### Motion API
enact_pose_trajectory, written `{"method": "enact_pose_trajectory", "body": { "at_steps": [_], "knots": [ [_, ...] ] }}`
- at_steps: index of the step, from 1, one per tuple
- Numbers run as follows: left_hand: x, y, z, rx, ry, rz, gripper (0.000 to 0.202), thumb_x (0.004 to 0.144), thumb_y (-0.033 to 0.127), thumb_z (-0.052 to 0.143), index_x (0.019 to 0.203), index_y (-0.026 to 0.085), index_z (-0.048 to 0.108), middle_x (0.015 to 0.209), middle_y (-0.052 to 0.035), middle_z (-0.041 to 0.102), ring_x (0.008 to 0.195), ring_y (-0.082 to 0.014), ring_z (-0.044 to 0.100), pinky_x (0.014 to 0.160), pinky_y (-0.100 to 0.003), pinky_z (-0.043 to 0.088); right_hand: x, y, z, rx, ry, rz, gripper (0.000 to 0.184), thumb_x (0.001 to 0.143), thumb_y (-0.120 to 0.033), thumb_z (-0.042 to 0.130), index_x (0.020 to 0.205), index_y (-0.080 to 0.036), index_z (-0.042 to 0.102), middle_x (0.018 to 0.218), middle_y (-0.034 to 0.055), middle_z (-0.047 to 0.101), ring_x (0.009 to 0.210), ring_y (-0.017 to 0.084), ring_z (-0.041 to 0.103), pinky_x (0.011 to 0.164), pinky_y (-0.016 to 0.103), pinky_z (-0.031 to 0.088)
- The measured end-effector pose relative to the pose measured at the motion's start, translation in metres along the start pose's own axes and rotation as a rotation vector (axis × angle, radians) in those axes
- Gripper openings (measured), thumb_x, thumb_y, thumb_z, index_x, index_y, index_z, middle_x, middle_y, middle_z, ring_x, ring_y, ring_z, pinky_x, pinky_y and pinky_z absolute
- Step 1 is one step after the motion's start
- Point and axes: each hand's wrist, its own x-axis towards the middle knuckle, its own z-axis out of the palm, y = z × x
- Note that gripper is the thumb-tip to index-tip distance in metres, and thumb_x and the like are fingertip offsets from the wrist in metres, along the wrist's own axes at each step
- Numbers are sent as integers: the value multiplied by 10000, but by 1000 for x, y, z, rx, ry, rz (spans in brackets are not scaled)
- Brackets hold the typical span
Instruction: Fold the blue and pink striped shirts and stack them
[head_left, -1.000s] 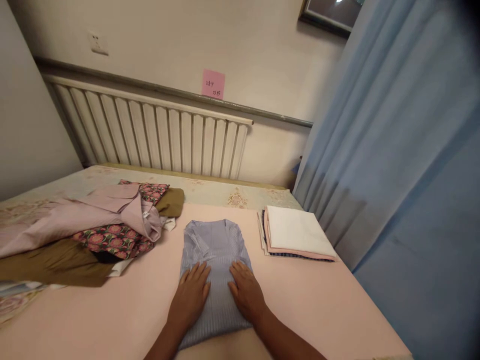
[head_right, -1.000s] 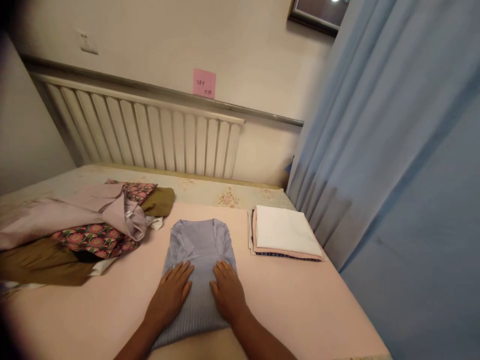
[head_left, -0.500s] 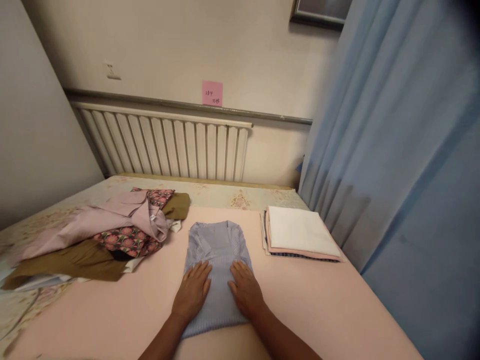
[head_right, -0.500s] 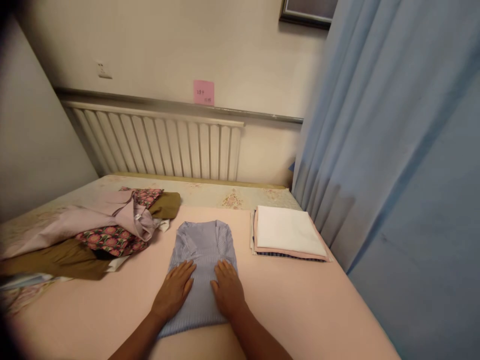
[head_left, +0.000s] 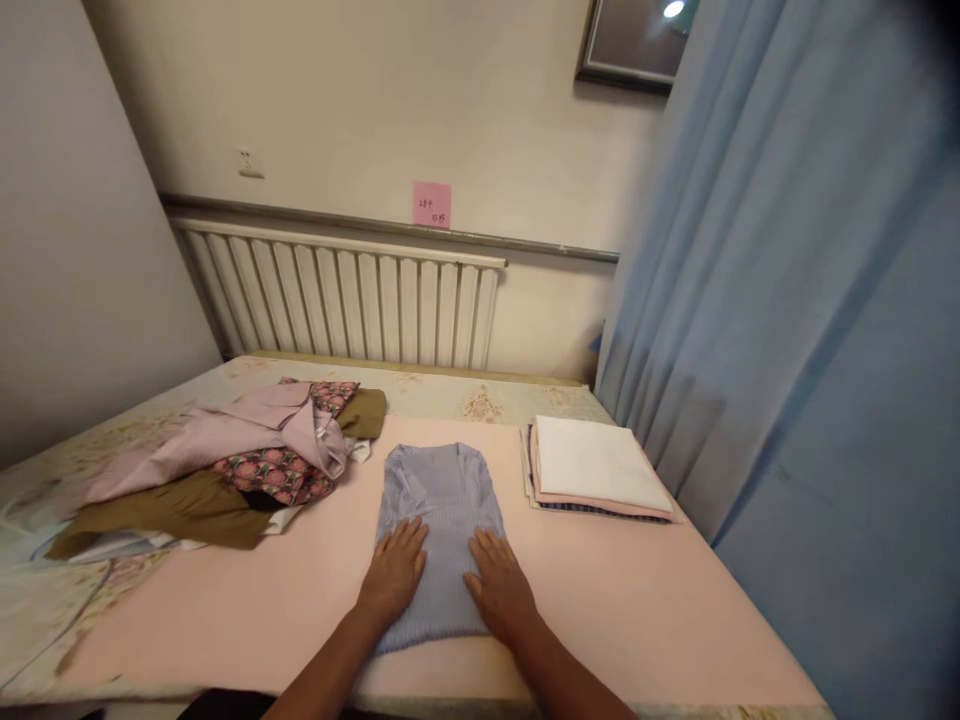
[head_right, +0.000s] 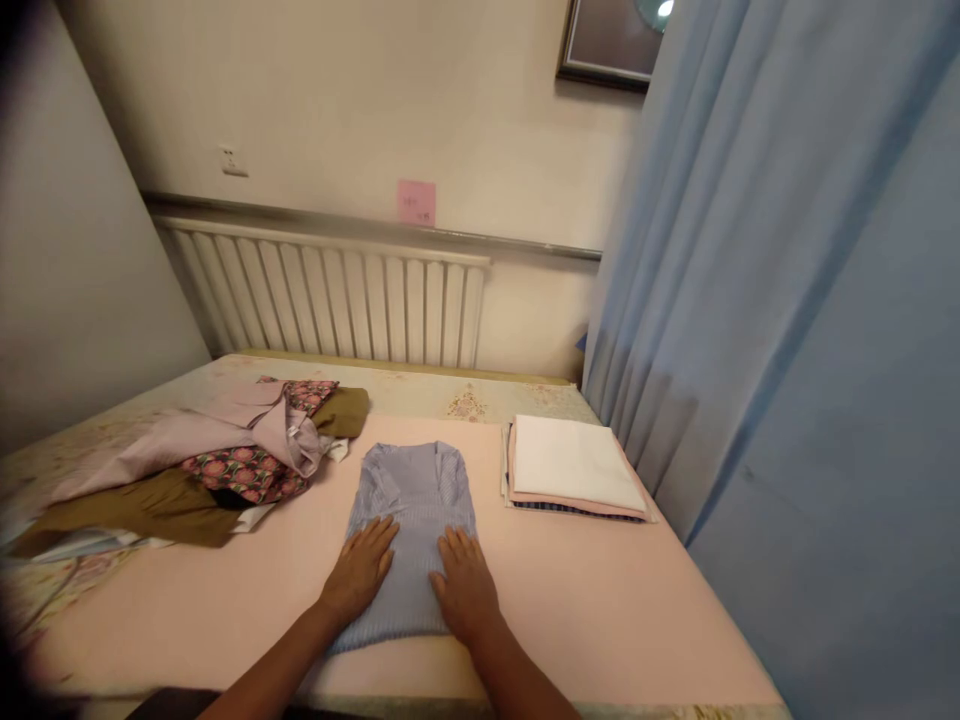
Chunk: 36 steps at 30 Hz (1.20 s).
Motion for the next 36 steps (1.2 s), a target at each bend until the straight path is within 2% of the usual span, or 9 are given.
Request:
{"method": "enact_pose_trajectory", "body": {
  "at_steps": [3, 6, 9, 11, 18, 23, 29, 32, 36],
  "knots": [
    [0, 25, -12, 59, -45, -103, 471, 911, 236, 341, 1352, 178, 496, 1461, -120, 448, 1391, -285, 328, 1090, -544, 290, -5, 0, -1, -12, 6, -6, 492, 897, -279, 541, 1377, -197, 473, 1452, 98, 442, 1357, 274, 380, 1109, 497, 339],
    [-4, 54, -17, 64, 4, -67, 461, 915, 242, 348, 1343, 174, 506, 1459, -118, 451, 1407, -296, 290, 1113, -545, 248, -8, -1, -2, -13, 6, 8, 472, 903, -304, 541, 1358, -187, 497, 1434, 105, 464, 1348, 274, 393, 1106, 492, 343],
    [-12, 73, -10, 30, -17, -13, 483, 905, 265, 383, 1373, 191, 476, 1486, -93, 417, 1407, -291, 292, 1120, -528, 252, -12, -2, -5, -24, -4, -9, 463, 904, -291, 538, 1353, -187, 501, 1431, 113, 467, 1346, 280, 396, 1094, 498, 359],
    [-20, 75, -1, 17, -30, 22, 498, 902, 291, 398, 1388, 202, 459, 1493, -81, 408, 1406, -297, 292, 1118, -532, 257, -16, -2, -7, -34, -9, -26, 469, 901, -272, 539, 1360, -193, 492, 1438, 112, 458, 1351, 281, 388, 1094, 502, 358],
    [-39, 52, 15, 7, 65, 93, 509, 931, 367, 380, 1427, 254, 399, 1510, -46, 387, 1418, -288, 265, 1116, -513, 273, -35, -3, -18, -54, -36, -57, 517, 897, -255, 535, 1403, -212, 439, 1449, 95, 446, 1363, 281, 368, 1111, 512, 336],
    [-51, 37, 15, 3, 103, 157, 532, 936, 390, 395, 1451, 264, 348, 1522, -29, 364, 1421, -263, 262, 1122, -474, 289, -49, -6, -26, -65, -83, -68, 563, 874, -228, 555, 1418, -193, 415, 1474, 86, 410, 1383, 278, 333, 1120, 512, 329],
    [-78, 13, 11, 22, 141, 289, 661, 894, 439, 496, 1486, 301, 237, 1538, -14, 326, 1411, -243, 293, 1114, -455, 330, -68, -5, -34, -34, -126, -154, 678, 815, -284, 651, 1434, -212, 384, 1494, 73, 380, 1387, 284, 322, 1125, 511, 331],
    [-90, -1, 14, 24, 181, 324, 676, 883, 427, 524, 1484, 282, 250, 1516, -35, 370, 1386, -230, 348, 1104, -432, 362, -70, -2, -29, -35, -69, -164, 583, 833, -203, 599, 1394, -215, 439, 1436, 80, 466, 1350, 268, 391, 1107, 504, 362],
    [-98, -13, 23, 18, 305, 302, 546, 898, 327, 506, 1425, 255, 383, 1407, -57, 522, 1303, -211, 471, 1066, -409, 427, -71, 3, -19, -48, 24, -193, 545, 818, -71, 489, 1345, -211, 493, 1357, 82, 550, 1299, 242, 462, 1085, 499, 388]
  ]
}}
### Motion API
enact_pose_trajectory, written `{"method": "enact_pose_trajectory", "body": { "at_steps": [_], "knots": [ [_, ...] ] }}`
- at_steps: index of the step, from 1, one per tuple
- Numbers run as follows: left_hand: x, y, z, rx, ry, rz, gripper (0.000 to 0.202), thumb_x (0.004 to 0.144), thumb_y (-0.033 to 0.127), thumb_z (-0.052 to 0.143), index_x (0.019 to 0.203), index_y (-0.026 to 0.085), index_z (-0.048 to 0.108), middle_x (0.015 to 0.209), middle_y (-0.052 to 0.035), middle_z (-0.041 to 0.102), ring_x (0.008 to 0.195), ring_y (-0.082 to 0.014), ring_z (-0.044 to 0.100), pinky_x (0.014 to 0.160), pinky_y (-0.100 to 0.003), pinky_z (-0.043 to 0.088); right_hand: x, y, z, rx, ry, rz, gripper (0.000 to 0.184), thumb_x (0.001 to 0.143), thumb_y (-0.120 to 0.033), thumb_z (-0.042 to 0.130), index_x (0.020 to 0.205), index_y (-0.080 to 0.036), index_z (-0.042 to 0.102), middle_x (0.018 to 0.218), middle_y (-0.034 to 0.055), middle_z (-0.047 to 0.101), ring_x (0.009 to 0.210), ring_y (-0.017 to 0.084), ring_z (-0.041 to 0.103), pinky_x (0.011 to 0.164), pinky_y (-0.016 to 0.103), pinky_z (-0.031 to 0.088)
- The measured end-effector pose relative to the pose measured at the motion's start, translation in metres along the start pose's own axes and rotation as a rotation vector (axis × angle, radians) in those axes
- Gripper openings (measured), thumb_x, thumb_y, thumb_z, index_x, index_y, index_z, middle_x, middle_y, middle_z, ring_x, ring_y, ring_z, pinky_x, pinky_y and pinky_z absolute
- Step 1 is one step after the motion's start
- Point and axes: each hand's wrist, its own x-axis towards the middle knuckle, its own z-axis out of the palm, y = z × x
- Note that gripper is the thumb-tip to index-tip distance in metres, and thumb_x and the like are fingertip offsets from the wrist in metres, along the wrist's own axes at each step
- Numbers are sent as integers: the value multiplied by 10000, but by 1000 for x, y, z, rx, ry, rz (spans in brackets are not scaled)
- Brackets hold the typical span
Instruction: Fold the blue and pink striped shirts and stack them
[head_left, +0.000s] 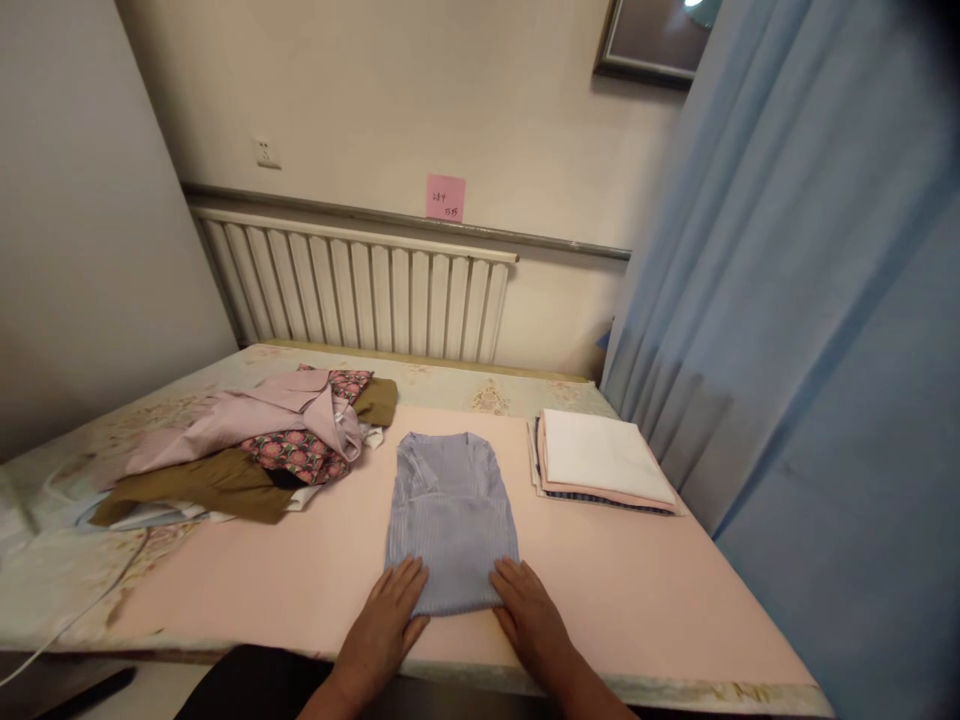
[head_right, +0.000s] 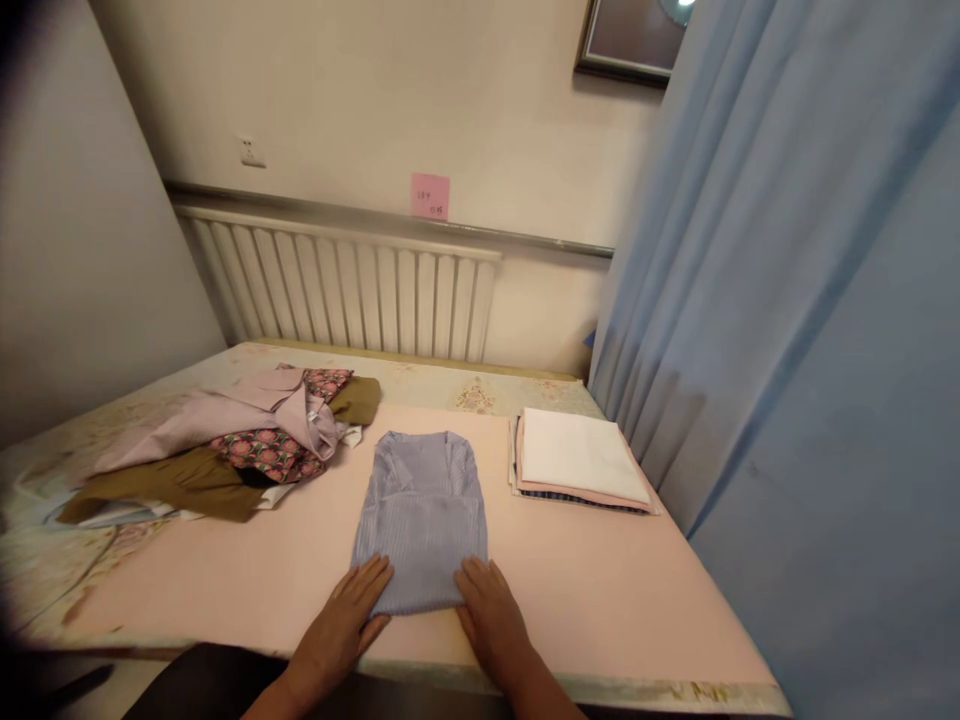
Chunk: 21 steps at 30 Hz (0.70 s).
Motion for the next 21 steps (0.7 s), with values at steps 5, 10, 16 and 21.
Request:
{"method": "enact_pose_trajectory", "body": {
  "at_steps": [5, 10, 16, 21],
  "knots": [
    [-6, -3, 1, 5, 48, -17, 585, 808, 59, 430, 1364, 234, 469, 1359, -46, 571, 1270, -191, 508, 1047, -382, 460, 0, 2, 8, -47, 71, 11, 647, 720, 33, 394, 1287, -235, 552, 1299, 66, 597, 1235, 222, 526, 1051, 474, 424],
    [-7, -8, -5, -45, 82, -78, 683, 728, -32, 356, 1309, 277, 539, 1322, -14, 601, 1229, -159, 546, 1034, -349, 474, 7, 4, 6, -38, 106, 21, 578, 714, 11, 407, 1205, -219, 606, 1236, 67, 640, 1170, 228, 575, 1012, 459, 456],
    [-6, -9, -21, -125, 209, -12, 553, 783, 22, 383, 1238, 246, 603, 1223, -39, 668, 1175, -168, 591, 985, -324, 509, 11, -1, -10, 18, 230, -6, 446, 769, -10, 393, 1086, -208, 635, 1084, 62, 707, 1057, 213, 640, 892, 408, 527],
    [-17, 8, -48, -191, 223, -42, 434, 841, 142, 450, 1232, 250, 604, 1201, -60, 678, 1148, -192, 610, 950, -317, 530, -2, -15, -40, 113, 253, -58, 436, 779, -27, 406, 1113, -227, 602, 1055, 56, 707, 1036, 201, 644, 880, 386, 530]
  ]
}}
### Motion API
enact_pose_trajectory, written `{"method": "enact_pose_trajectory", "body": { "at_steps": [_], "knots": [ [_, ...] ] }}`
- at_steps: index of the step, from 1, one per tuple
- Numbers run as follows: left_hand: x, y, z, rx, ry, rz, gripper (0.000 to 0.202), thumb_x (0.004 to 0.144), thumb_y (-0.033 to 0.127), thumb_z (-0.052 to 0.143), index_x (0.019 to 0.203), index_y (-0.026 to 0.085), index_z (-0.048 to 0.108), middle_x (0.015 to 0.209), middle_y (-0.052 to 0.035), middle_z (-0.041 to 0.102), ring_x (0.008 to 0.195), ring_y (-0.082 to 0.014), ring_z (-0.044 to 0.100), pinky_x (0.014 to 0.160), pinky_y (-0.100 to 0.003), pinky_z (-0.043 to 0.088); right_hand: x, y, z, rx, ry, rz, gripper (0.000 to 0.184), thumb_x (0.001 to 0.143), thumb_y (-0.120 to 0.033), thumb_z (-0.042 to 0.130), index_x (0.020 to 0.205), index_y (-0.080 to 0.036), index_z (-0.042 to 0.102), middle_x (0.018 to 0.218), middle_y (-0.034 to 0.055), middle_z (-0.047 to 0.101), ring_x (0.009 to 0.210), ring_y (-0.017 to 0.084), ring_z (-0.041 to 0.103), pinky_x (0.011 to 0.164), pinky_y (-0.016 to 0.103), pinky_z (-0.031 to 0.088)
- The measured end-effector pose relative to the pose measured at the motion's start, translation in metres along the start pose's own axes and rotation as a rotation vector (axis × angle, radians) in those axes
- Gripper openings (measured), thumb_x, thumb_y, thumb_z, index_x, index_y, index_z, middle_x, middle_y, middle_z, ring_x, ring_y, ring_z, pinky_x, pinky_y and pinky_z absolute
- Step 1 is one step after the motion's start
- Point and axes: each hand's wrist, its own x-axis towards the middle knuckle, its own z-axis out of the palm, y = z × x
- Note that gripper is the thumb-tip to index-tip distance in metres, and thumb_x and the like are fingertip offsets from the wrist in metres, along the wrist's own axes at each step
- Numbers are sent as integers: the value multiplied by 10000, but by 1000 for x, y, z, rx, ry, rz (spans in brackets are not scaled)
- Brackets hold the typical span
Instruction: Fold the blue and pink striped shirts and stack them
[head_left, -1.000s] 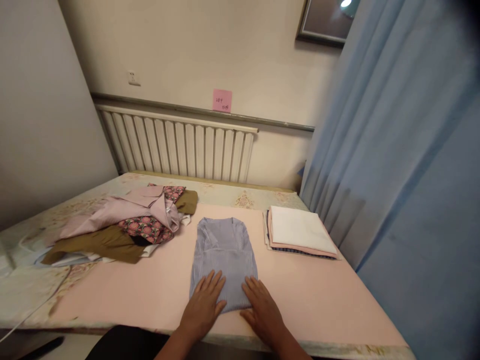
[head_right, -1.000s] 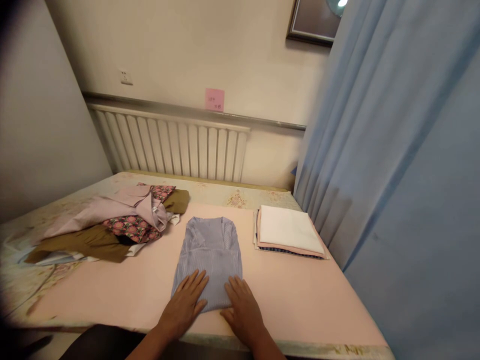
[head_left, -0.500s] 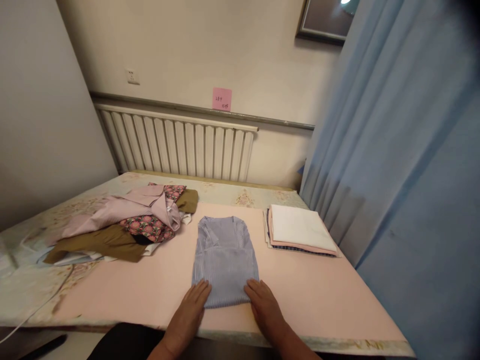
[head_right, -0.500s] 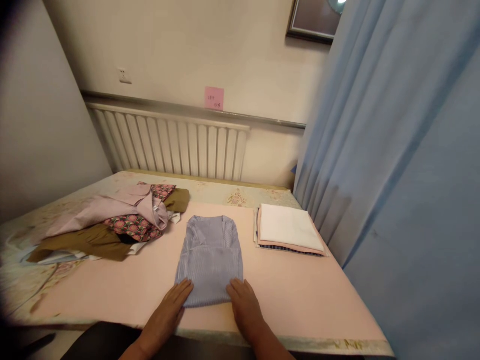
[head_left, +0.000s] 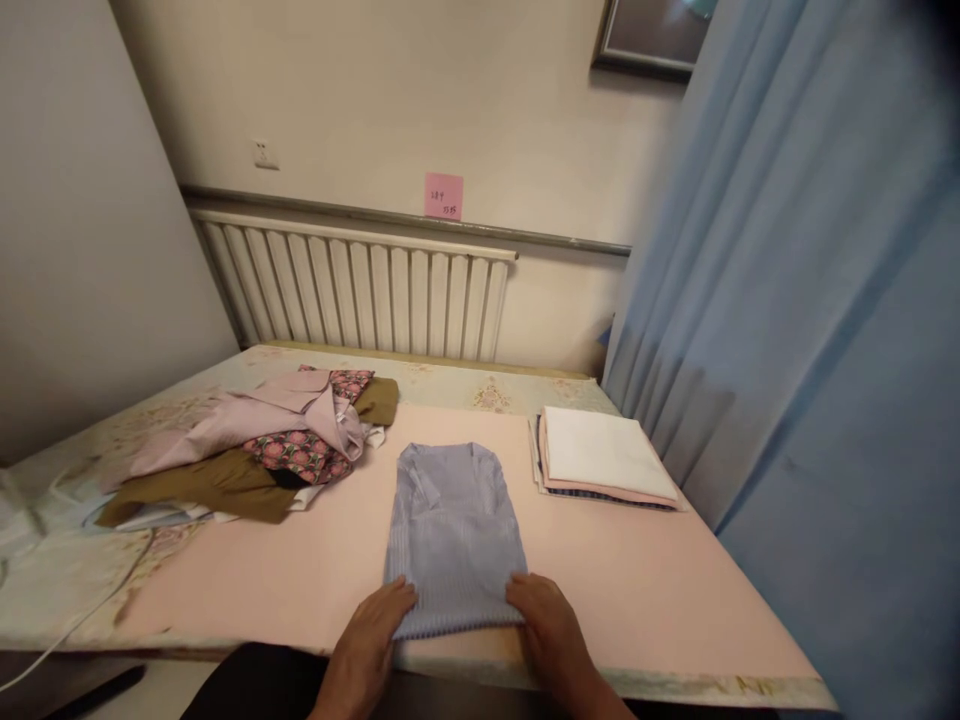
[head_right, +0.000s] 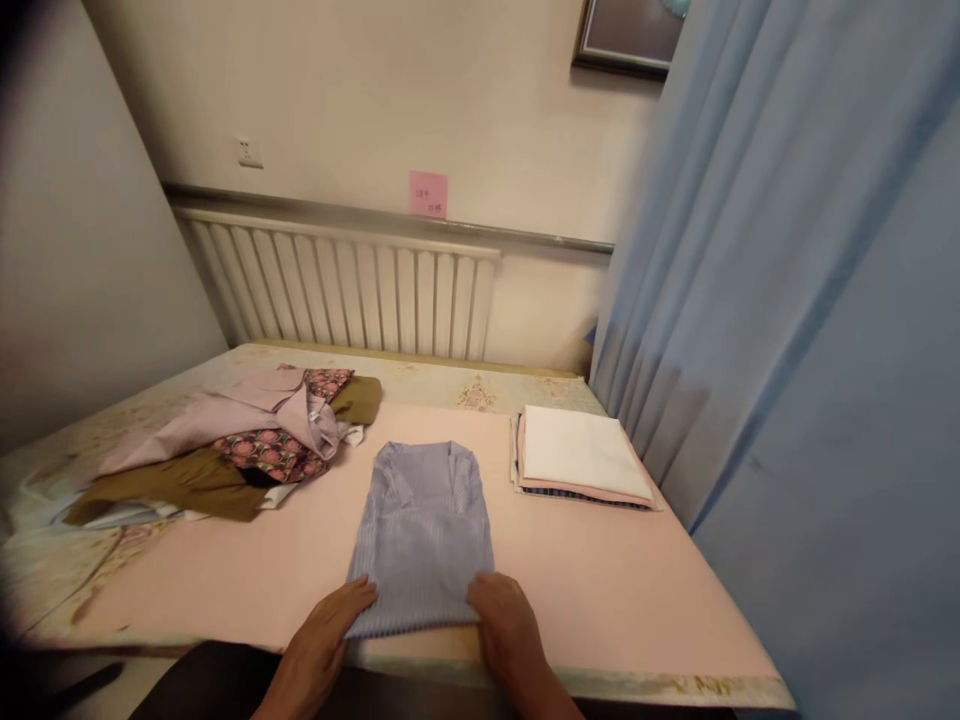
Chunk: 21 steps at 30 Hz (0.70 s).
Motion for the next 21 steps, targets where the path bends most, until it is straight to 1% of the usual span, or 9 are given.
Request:
{"method": "enact_pose_trajectory", "body": {
  "at_steps": [3, 5, 7, 10, 12, 14, 16, 18, 21],
  "knots": [
    [-9, 19, -18, -55, -30, -59, 405, 855, 169, 455, 1222, 256, 602, 1229, -72, 658, 1158, -199, 601, 957, -323, 525, -9, -13, -25, 84, 23, -21, 420, 819, -67, 421, 1171, -242, 570, 1113, 64, 685, 1076, 205, 627, 922, 399, 518],
    [-13, 32, -30, -120, -12, -44, 380, 872, 226, 460, 1228, 263, 587, 1212, -70, 665, 1133, -195, 617, 939, -300, 532, -14, -22, -43, 142, 30, -15, 423, 847, -98, 413, 1222, -242, 544, 1153, 74, 669, 1104, 216, 614, 948, 415, 507],
    [-13, 45, -42, -170, 38, -58, 361, 894, 296, 450, 1233, 270, 571, 1176, -63, 682, 1089, -190, 640, 926, -285, 533, -17, -32, -59, 205, 29, 13, 404, 876, -135, 407, 1245, -239, 532, 1155, 81, 667, 1104, 226, 613, 943, 412, 511],
    [-4, 60, -58, -215, 48, -126, 318, 907, 353, 448, 1191, 281, 573, 1109, -42, 704, 1006, -176, 670, 878, -254, 541, -10, -46, -76, 307, 1, 149, 319, 910, -201, 421, 1187, -240, 575, 1075, 74, 689, 1008, 219, 648, 857, 350, 542],
    [9, 64, -64, -244, 43, -191, 269, 915, 347, 434, 1122, 281, 591, 1021, -18, 721, 913, -156, 687, 793, -217, 550, 3, -51, -79, 378, -16, 299, 251, 925, -243, 424, 1063, -240, 634, 944, 57, 705, 861, 198, 670, 745, 292, 548],
    [27, 62, -64, -263, 45, -296, 245, 922, 350, 406, 1038, 277, 609, 922, 5, 724, 816, -143, 687, 705, -199, 541, 24, -50, -75, 421, 5, 450, 237, 926, -286, 435, 910, -234, 666, 811, 41, 694, 734, 184, 656, 648, 258, 520],
    [50, 52, -57, -268, -5, -459, 241, 922, 367, 398, 979, 265, 609, 871, 13, 711, 773, -146, 669, 679, -213, 519, 50, -41, -64, 413, 56, 566, 235, 906, -321, 469, 816, -224, 663, 753, 34, 679, 704, 187, 641, 627, 252, 491],
    [76, 33, -45, -276, -43, -604, 254, 917, 404, 392, 907, 252, 595, 791, 20, 684, 729, -155, 642, 671, -237, 494, 80, -26, -46, 397, 72, 644, 235, 889, -338, 483, 780, -212, 648, 735, 27, 668, 710, 187, 626, 640, 252, 467],
    [111, -7, -17, -261, -152, -751, 261, 907, 401, 376, 815, 235, 555, 732, 19, 646, 708, -161, 607, 662, -248, 455, 120, 5, -10, 362, 28, 726, 233, 861, -340, 478, 757, -196, 628, 724, 12, 654, 715, 174, 592, 667, 249, 439]
  ]
}}
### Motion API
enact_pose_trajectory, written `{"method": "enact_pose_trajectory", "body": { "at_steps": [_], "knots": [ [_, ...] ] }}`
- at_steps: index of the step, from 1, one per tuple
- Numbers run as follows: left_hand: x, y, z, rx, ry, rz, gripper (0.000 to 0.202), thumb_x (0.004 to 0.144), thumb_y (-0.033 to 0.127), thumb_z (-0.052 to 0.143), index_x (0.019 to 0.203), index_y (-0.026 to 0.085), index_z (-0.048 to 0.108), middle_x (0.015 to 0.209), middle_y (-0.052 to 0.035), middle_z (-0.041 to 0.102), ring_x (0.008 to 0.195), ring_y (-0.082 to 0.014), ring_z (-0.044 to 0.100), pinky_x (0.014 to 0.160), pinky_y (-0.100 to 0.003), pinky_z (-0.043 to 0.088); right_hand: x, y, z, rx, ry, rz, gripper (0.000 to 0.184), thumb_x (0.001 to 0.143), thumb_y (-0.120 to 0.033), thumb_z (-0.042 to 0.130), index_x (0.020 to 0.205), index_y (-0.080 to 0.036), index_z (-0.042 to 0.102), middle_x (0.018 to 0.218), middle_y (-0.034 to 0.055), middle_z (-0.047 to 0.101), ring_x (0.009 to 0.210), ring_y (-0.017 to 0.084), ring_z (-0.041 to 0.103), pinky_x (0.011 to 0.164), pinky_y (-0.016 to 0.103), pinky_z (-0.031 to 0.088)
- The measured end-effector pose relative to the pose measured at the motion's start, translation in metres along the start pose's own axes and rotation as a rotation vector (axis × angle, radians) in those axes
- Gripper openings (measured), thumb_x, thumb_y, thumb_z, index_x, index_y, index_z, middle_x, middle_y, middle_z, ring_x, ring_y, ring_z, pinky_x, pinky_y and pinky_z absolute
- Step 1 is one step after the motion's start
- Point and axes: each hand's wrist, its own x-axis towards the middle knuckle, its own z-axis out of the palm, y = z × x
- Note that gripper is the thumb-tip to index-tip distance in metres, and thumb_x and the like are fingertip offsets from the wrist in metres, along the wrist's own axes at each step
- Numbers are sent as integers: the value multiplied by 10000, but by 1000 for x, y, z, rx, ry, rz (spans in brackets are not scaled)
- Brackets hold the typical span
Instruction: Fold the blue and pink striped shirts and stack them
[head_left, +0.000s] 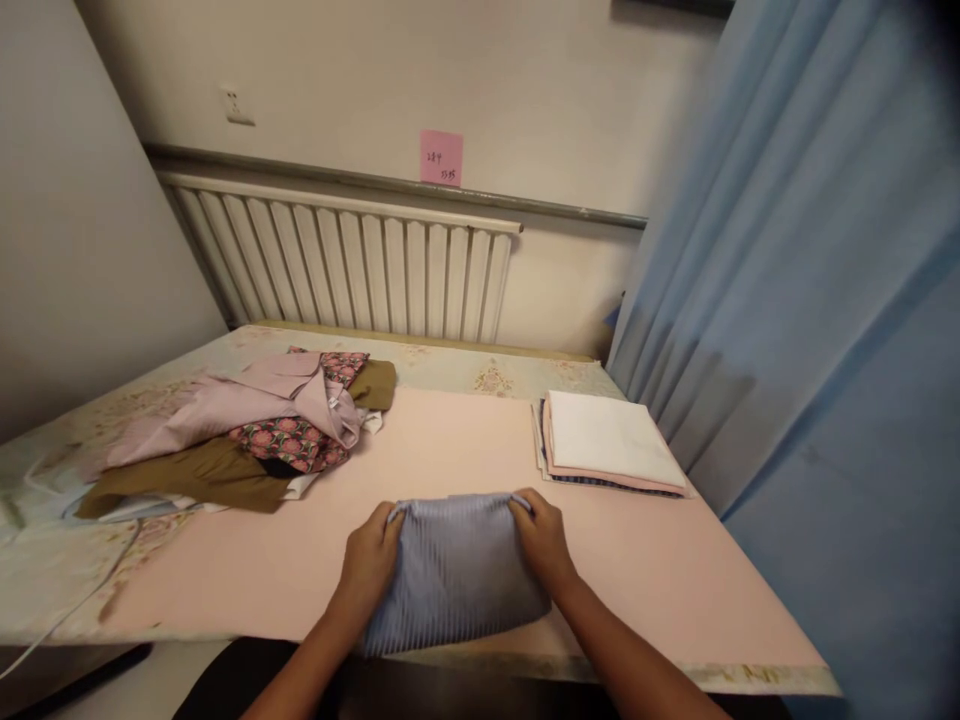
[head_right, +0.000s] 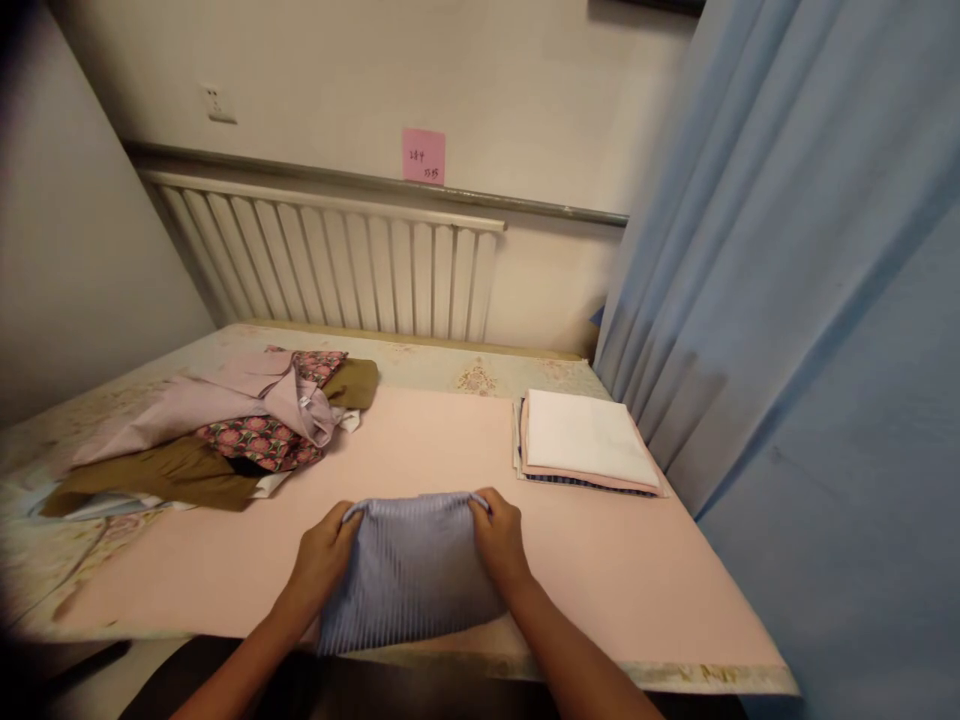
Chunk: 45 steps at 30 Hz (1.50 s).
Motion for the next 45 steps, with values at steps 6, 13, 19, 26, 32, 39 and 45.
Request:
{"method": "enact_pose_trajectory", "body": {
  "at_steps": [6, 13, 19, 26, 32, 39, 45],
  "knots": [
    [79, -33, 32, 100, -140, -217, 252, 853, 324, 440, 663, 199, 548, 699, -31, 642, 727, -182, 607, 671, -264, 423, 71, 48, 55, -151, -60, 176, 208, 781, -273, 491, 603, -185, 554, 591, -21, 565, 612, 141, 502, 589, 230, 361],
    [81, -48, 39, 17, -214, -252, 226, 819, 271, 505, 957, 156, 642, 914, -43, 727, 810, -165, 666, 667, -234, 469, 77, 73, 63, -230, -134, 194, 200, 776, -269, 506, 622, -169, 586, 583, -19, 579, 585, 127, 493, 561, 221, 337],
    [70, -40, 32, 138, -55, -241, 361, 829, 198, 444, 1164, 147, 569, 1053, -110, 700, 968, -214, 657, 817, -303, 480, 74, 65, 61, -295, -79, 82, 242, 831, -257, 449, 822, -149, 666, 741, 53, 675, 716, 187, 595, 670, 278, 444],
    [23, 1, 62, 423, 46, 133, 465, 861, 152, 391, 1312, 132, 498, 1449, -156, 441, 1372, -283, 339, 1102, -450, 295, 19, 44, 80, -374, -63, -325, 441, 894, -166, 379, 1300, -117, 541, 1359, 148, 530, 1279, 250, 449, 1088, 446, 328],
    [-11, 4, 98, 599, -160, 216, 495, 911, 189, 315, 1382, 160, 464, 1505, -108, 383, 1418, -289, 264, 1125, -518, 234, -35, 50, 93, -500, -219, -492, 439, 926, -182, 381, 1345, -149, 511, 1381, 117, 522, 1323, 234, 419, 1113, 454, 325],
    [-10, -11, 97, 631, -108, 246, 517, 905, 267, 352, 1414, 213, 427, 1517, -67, 368, 1424, -283, 248, 1130, -525, 218, -39, 49, 82, -582, -238, -418, 463, 921, -264, 474, 1377, -183, 478, 1462, 96, 429, 1388, 259, 322, 1135, 492, 254],
    [-7, -21, 88, 615, -104, 218, 518, 932, 363, 338, 1424, 214, 407, 1515, -58, 374, 1427, -282, 240, 1137, -496, 211, -37, 54, 80, -551, -208, -417, 470, 916, -311, 498, 1366, -173, 487, 1461, 106, 428, 1385, 281, 322, 1129, 507, 254]
  ]
}}
